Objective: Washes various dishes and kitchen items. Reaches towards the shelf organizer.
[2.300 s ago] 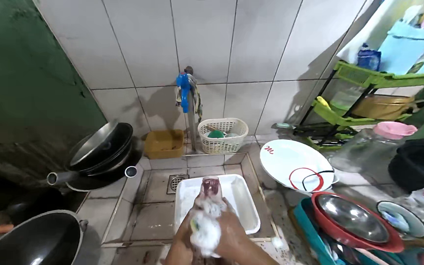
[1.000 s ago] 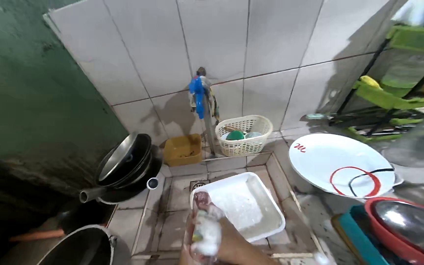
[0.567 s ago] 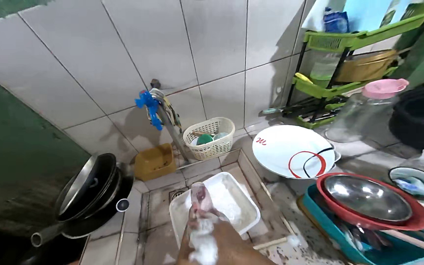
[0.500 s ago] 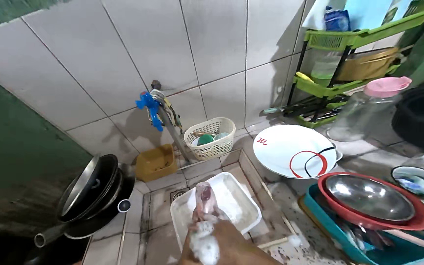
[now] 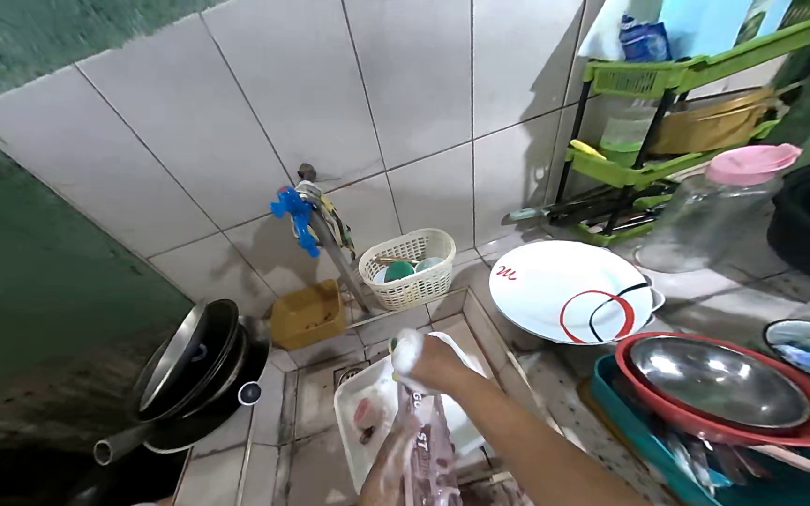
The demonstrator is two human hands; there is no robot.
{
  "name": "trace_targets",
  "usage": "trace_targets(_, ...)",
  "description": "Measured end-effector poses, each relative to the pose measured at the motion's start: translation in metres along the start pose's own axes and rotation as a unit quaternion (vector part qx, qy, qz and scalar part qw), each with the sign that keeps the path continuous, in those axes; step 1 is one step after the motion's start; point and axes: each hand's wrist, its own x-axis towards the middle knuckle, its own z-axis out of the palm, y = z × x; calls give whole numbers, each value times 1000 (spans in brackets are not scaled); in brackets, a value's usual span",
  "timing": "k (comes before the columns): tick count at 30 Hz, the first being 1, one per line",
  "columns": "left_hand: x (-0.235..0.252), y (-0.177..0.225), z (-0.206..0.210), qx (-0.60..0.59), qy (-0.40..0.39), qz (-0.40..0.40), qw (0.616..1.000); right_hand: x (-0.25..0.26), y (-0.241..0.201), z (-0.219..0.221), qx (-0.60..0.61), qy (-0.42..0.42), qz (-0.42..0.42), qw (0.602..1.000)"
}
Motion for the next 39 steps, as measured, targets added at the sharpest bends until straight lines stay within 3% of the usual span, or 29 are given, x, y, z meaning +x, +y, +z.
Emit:
trace_targets(3, 24, 9, 25, 186, 119, -34, 975, -14, -33, 13, -114, -45, 53, 991)
trace_targets(7, 25, -2, 26, 173, 188, 0, 967, -17, -46, 23, -115, -102, 5, 988)
trace_targets(9, 17, 2, 25, 109, 172, 5, 979, -11, -26, 12, -5, -65, -47, 997)
trace_targets(12, 8, 2, 17, 5, 78, 26, 997, 1, 7, 16, 151, 53, -122, 980)
trace_targets(15, 12, 0, 20, 7, 134, 38, 990, -10, 3, 25, 99, 86, -100, 986)
trace_targets(18, 21, -1, 2, -40, 151, 96, 983, -58, -13, 34, 67, 8, -66, 996)
trace_targets(20, 23, 6, -7, -87, 130, 119, 980, -86, -8, 53, 13, 42, -156, 987)
trace_targets(22, 4, 6, -13, -59, 94, 132, 985, -96, 2, 65, -27, 74, -254, 964)
trace_targets(24, 12, 4, -12, -97, 78, 122, 985, -90, 7, 56, -50, 24, -286, 957)
trace_targets(26, 10, 6, -2, -52, 129, 110, 984, -71, 8, 39, 13, -33, -235, 971)
trace_targets(27, 12, 3, -1, -33, 138, 113, 983, -58, 11, 32, 70, -17, -204, 976)
trace_targets(29, 9, 7, 7, -55, 58, 119, 990, -34, 14, 19, 168, 34, -153, 973)
trace_targets(30, 9, 21, 28, -112, 90, 59, 988, -26, 16, 15, 214, 55, -130, 966)
trace_targets(31, 19, 51, 67, -156, 233, -69, 957, -18, 20, 15, 258, 75, -111, 957)
trace_targets(33, 38, 26, 46, -272, 35, -23, 961, -11, 23, 17, 303, 82, -96, 945)
trace_targets(35, 47, 4, 18, -289, -84, -9, 954, -10, 21, 17, 263, 90, -95, 956)
trace_targets(37, 39, 2, 5, -185, -96, -23, 978, -5, 21, 15, 155, 110, -98, 977)
trace_targets(39, 32, 12, 10, -12, -2, -53, 999, -2, 14, 5, 55, 85, -24, 995)
